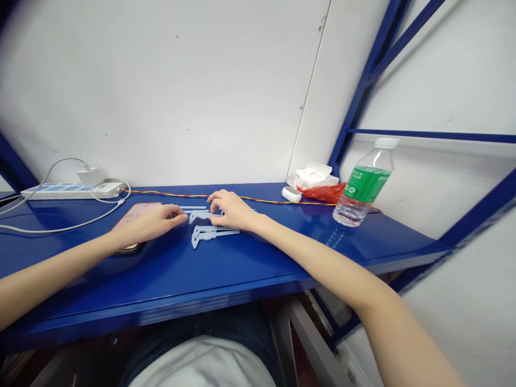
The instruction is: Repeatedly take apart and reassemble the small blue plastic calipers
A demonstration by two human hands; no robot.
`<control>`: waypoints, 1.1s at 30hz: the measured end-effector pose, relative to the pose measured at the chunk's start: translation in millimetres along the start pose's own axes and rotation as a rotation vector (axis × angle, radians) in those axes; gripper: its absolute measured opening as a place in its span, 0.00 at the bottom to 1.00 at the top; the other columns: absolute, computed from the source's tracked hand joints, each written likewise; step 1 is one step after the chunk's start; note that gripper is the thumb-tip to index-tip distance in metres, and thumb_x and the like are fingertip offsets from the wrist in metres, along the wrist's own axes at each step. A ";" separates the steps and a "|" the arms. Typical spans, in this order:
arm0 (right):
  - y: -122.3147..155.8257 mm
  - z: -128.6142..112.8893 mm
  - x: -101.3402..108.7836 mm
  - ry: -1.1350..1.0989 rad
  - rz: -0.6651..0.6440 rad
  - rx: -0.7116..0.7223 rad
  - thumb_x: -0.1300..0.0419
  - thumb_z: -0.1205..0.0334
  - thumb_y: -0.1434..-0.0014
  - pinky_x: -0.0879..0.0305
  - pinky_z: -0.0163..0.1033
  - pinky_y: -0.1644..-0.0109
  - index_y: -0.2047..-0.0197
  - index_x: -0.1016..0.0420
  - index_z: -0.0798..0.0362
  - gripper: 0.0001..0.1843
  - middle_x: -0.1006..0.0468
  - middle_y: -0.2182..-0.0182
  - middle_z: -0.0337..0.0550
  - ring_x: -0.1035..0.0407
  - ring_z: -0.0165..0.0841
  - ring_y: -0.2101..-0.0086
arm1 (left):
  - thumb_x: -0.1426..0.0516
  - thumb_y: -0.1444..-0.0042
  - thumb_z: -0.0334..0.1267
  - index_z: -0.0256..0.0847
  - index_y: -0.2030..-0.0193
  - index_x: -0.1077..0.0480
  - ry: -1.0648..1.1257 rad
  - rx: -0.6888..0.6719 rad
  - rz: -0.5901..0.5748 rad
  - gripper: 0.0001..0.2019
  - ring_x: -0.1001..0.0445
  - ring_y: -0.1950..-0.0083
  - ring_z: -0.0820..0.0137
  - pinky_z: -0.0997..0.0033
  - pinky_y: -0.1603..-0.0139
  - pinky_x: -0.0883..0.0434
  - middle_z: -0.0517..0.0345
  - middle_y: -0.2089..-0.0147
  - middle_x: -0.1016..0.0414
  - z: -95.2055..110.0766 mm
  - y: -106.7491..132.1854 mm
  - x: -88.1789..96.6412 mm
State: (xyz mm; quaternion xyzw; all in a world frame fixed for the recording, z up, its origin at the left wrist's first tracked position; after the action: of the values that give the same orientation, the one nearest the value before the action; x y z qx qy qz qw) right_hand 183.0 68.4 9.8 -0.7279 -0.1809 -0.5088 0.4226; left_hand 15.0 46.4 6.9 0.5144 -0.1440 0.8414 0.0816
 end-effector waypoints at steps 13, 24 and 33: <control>3.1 -35.5 12.3 0.138 0.213 0.118 0.41 0.58 0.41 0.43 0.50 0.45 0.65 0.26 0.51 0.06 0.27 0.51 0.49 0.36 0.41 0.49 | 0.50 0.48 0.55 0.42 0.74 0.38 0.362 -0.005 -0.055 0.18 0.40 0.71 0.71 0.71 0.70 0.43 0.63 0.75 0.38 9.1 5.2 -3.2; 9.1 30.7 15.6 0.159 0.057 -0.184 0.37 0.56 0.45 0.42 0.53 0.44 0.64 0.23 0.52 0.09 0.29 0.51 0.51 0.36 0.44 0.49 | 0.46 0.55 0.52 0.39 0.74 0.28 0.363 0.206 0.023 0.17 0.39 0.73 0.71 0.70 0.70 0.40 0.61 0.76 0.36 -31.9 -15.2 19.9; 8.6 4.2 3.2 0.056 -0.091 -0.078 0.39 0.53 0.43 0.41 0.52 0.44 0.62 0.23 0.50 0.11 0.29 0.50 0.48 0.37 0.43 0.48 | 0.50 0.49 0.51 0.42 0.65 0.27 -0.089 0.113 0.102 0.17 0.25 0.58 0.61 0.68 0.60 0.33 0.53 0.60 0.21 -37.7 -20.3 20.9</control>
State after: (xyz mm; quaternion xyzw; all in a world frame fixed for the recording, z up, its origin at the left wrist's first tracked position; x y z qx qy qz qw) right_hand 192.7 66.3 8.5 -0.7203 -0.1820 -0.5541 0.3754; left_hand -20.5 77.7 12.5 0.5473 -0.1256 0.8274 0.0028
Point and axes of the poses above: each hand's wrist, its own y-axis away from the middle knuckle, its own x-axis out of the back of the hand, z = x × y, the point moved 6 cm from there along -y, towards the middle knuckle
